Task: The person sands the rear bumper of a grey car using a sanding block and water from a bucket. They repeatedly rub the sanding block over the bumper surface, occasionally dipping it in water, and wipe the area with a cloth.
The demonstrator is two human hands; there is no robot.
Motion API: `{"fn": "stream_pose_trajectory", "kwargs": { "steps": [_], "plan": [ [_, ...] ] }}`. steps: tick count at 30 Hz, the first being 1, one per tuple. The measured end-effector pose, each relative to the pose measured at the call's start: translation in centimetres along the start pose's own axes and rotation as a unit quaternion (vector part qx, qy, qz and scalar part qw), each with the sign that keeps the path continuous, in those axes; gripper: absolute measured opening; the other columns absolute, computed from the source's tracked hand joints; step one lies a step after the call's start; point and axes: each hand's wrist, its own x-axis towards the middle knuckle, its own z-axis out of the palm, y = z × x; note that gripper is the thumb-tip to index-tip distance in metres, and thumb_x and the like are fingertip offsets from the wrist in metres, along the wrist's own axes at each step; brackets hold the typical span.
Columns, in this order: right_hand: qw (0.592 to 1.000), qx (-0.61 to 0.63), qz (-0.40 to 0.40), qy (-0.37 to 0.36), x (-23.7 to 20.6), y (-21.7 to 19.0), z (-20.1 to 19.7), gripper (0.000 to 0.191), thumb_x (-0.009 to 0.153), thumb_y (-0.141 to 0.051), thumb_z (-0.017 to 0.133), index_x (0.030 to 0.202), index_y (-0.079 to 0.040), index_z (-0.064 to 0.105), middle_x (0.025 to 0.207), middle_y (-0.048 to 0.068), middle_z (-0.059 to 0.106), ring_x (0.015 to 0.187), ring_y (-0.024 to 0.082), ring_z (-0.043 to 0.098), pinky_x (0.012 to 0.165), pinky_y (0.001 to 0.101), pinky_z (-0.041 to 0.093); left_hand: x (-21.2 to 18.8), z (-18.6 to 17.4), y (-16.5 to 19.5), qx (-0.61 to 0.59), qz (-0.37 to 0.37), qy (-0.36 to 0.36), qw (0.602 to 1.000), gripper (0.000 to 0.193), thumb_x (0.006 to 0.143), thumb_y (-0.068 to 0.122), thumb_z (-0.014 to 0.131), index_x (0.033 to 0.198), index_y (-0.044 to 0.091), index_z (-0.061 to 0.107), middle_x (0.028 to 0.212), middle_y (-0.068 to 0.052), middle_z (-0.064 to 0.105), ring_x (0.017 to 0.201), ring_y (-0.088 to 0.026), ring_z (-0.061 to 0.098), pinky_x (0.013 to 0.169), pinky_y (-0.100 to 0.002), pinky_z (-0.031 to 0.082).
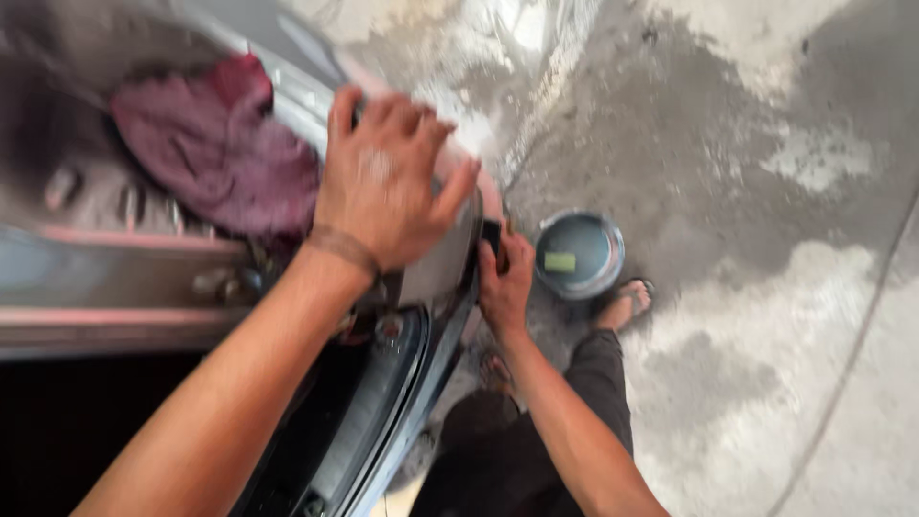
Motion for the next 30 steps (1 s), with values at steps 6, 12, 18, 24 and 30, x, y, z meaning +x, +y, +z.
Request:
{"fn": "stream_pose_trajectory", "kwargs": {
  "steps": [6,12,18,24,30],
  "plan": [
    [0.994,-0.044,-0.028,-0.098,6.7,-2.1,-0.1,0.029,0.098,-0.023,0.070,0.124,-0.011,0.073,0.111,0.010,0.074,0.107,0.029,0.065,0.099,0.0388,0.049,0.2,0.4,0.0,0.022,0.011,0.011,1.000,0.041,0.098,0.043,0.063,0.110,0.005,0.075,0.116,-0.015,0.071,0.116,-0.032,0.060,0.112,-0.053,0.026],
    [0.997,-0.017,-0.019,0.079,-4.1,-2.3,0.2,0.038,0.101,-0.023,0.067,0.135,-0.006,0.064,0.132,0.021,0.056,0.125,0.035,0.056,0.108,0.0418,0.043,0.0,1.2,0.0,0.048,0.027,0.028,0.998,0.042,0.102,0.044,0.061,0.111,0.006,0.076,0.114,-0.016,0.072,0.115,-0.032,0.060,0.110,-0.052,0.026],
    [0.998,0.004,0.009,0.068,-2.7,-0.8,0.1,0.037,0.100,-0.024,0.068,0.133,-0.007,0.066,0.123,0.017,0.058,0.119,0.032,0.058,0.105,0.0390,0.047,-0.2,1.4,-0.4,0.049,0.046,0.020,0.998,0.043,0.105,0.045,0.060,0.111,0.005,0.076,0.112,-0.017,0.072,0.113,-0.032,0.061,0.109,-0.050,0.027],
    [0.993,-0.047,-0.041,0.104,-3.1,-0.7,0.2,0.040,0.102,-0.023,0.067,0.138,-0.006,0.064,0.125,0.018,0.058,0.120,0.035,0.056,0.107,0.0411,0.044,-0.1,1.3,-0.4,0.033,0.046,0.012,0.998,0.043,0.106,0.045,0.061,0.109,0.006,0.078,0.114,-0.016,0.073,0.116,-0.032,0.061,0.108,-0.049,0.027],
    [0.994,-0.033,-0.009,0.107,-5.4,-1.3,-0.3,0.041,0.099,-0.025,0.068,0.136,-0.007,0.065,0.125,0.019,0.055,0.120,0.034,0.054,0.105,0.0409,0.044,0.0,1.2,-0.1,0.046,0.043,0.013,0.998,0.042,0.104,0.045,0.061,0.104,0.006,0.079,0.110,-0.017,0.073,0.113,-0.032,0.061,0.106,-0.049,0.028]
  ]
}}
